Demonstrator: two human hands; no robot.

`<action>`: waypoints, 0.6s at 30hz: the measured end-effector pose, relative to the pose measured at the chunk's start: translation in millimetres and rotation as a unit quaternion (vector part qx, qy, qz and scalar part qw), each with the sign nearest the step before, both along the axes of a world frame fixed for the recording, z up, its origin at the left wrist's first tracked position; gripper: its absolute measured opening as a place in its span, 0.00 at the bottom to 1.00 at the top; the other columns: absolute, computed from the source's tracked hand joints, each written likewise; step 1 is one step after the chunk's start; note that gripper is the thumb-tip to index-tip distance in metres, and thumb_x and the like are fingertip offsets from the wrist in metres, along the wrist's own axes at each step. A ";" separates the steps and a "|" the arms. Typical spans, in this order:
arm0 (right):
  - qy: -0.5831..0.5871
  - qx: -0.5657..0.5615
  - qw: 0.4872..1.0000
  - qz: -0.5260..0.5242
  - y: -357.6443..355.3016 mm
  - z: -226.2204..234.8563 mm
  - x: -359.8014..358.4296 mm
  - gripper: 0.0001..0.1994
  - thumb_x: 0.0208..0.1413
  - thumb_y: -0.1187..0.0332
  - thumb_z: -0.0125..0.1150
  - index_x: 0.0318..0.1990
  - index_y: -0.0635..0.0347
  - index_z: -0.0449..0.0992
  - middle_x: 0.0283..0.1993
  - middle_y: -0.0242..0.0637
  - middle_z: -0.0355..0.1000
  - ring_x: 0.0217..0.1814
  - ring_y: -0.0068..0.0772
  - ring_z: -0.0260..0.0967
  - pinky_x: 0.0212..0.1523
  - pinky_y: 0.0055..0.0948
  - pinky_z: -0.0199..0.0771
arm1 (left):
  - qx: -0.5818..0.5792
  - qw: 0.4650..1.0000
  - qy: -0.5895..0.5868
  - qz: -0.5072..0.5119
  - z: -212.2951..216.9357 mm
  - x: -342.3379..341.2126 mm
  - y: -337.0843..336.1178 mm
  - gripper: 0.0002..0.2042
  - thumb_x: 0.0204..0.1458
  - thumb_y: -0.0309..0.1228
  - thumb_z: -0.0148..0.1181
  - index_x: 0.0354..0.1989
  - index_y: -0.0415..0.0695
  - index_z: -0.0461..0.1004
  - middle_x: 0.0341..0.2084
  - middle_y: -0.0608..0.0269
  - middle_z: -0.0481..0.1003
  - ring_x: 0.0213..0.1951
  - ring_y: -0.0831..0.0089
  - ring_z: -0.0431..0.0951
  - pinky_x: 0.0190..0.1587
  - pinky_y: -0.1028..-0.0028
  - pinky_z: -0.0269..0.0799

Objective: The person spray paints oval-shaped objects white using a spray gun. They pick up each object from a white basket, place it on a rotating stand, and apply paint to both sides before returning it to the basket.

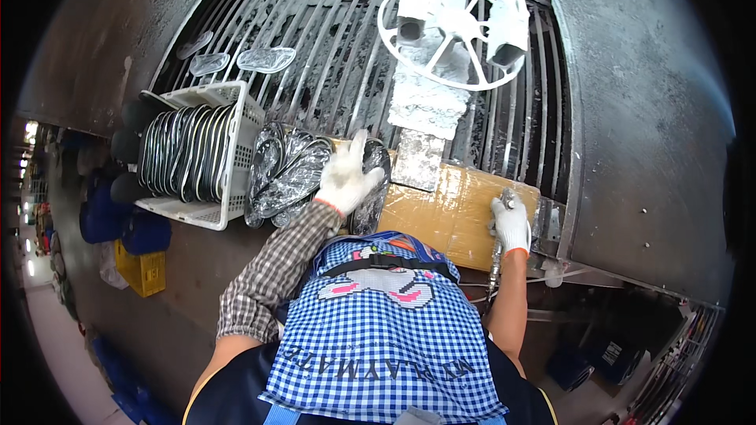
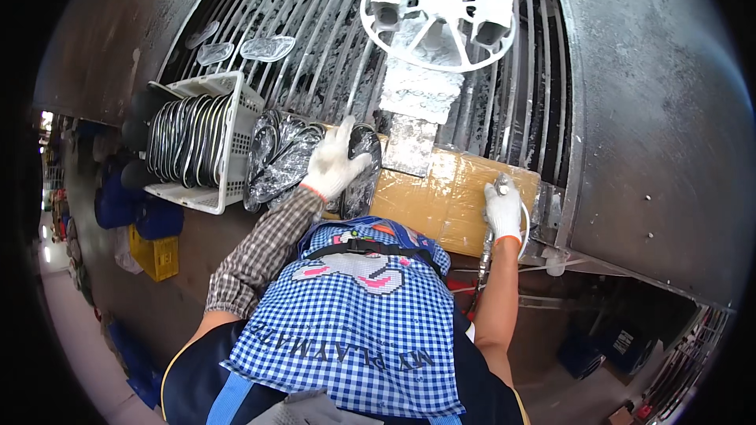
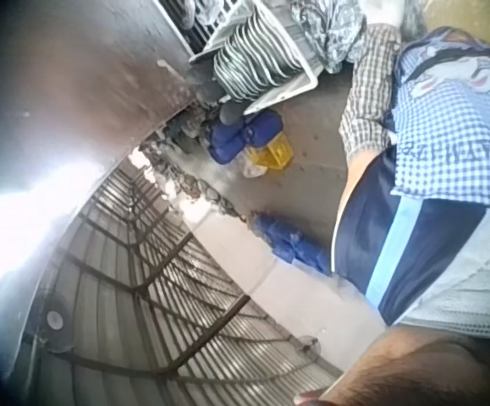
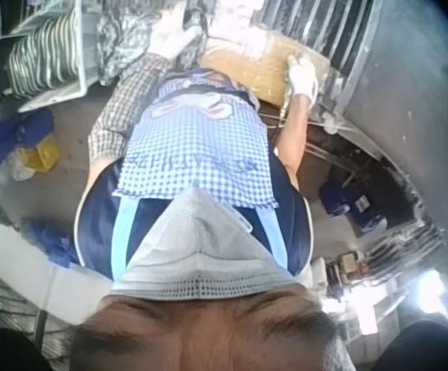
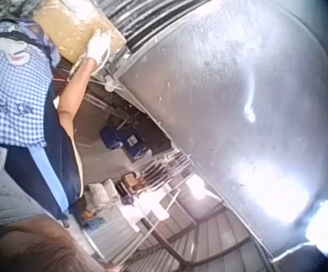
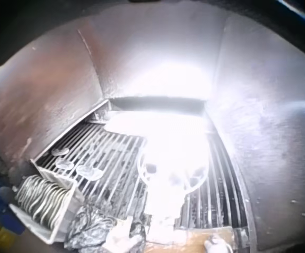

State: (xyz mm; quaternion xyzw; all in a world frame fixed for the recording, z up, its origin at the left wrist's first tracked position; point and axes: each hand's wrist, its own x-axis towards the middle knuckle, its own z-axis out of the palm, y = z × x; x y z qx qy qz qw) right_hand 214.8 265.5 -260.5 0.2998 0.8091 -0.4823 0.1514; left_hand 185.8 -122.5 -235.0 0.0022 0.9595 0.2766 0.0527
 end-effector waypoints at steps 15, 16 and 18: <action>0.080 0.075 0.994 0.025 9.7 -37.9 6.0 0.27 0.63 0.63 0.66 0.68 0.61 0.74 0.52 0.53 0.78 0.53 0.51 0.76 0.54 0.42 0.74 | 0.288 0.933 -0.176 -0.127 173.0 -71.8 -10.7 0.30 0.58 0.22 0.62 0.73 0.44 0.70 0.53 0.61 0.82 0.29 0.83 0.81 0.28 0.82 0.79; 0.072 0.070 0.995 0.022 4.6 -27.6 5.0 0.27 0.62 0.62 0.66 0.67 0.62 0.75 0.54 0.56 0.79 0.57 0.55 0.77 0.58 0.44 0.75 | 0.339 0.920 -0.170 -0.095 198.2 -72.0 -10.7 0.29 0.59 0.22 0.62 0.72 0.43 0.70 0.53 0.59 0.82 0.28 0.83 0.82 0.27 0.83 0.80; 0.065 0.079 0.995 0.017 1.2 -15.3 5.8 0.27 0.61 0.61 0.67 0.66 0.63 0.75 0.57 0.60 0.80 0.61 0.60 0.78 0.63 0.46 0.76 | 0.427 0.895 -0.116 -0.059 228.9 -79.3 -5.4 0.28 0.61 0.23 0.63 0.71 0.39 0.70 0.52 0.55 0.82 0.28 0.81 0.82 0.26 0.83 0.81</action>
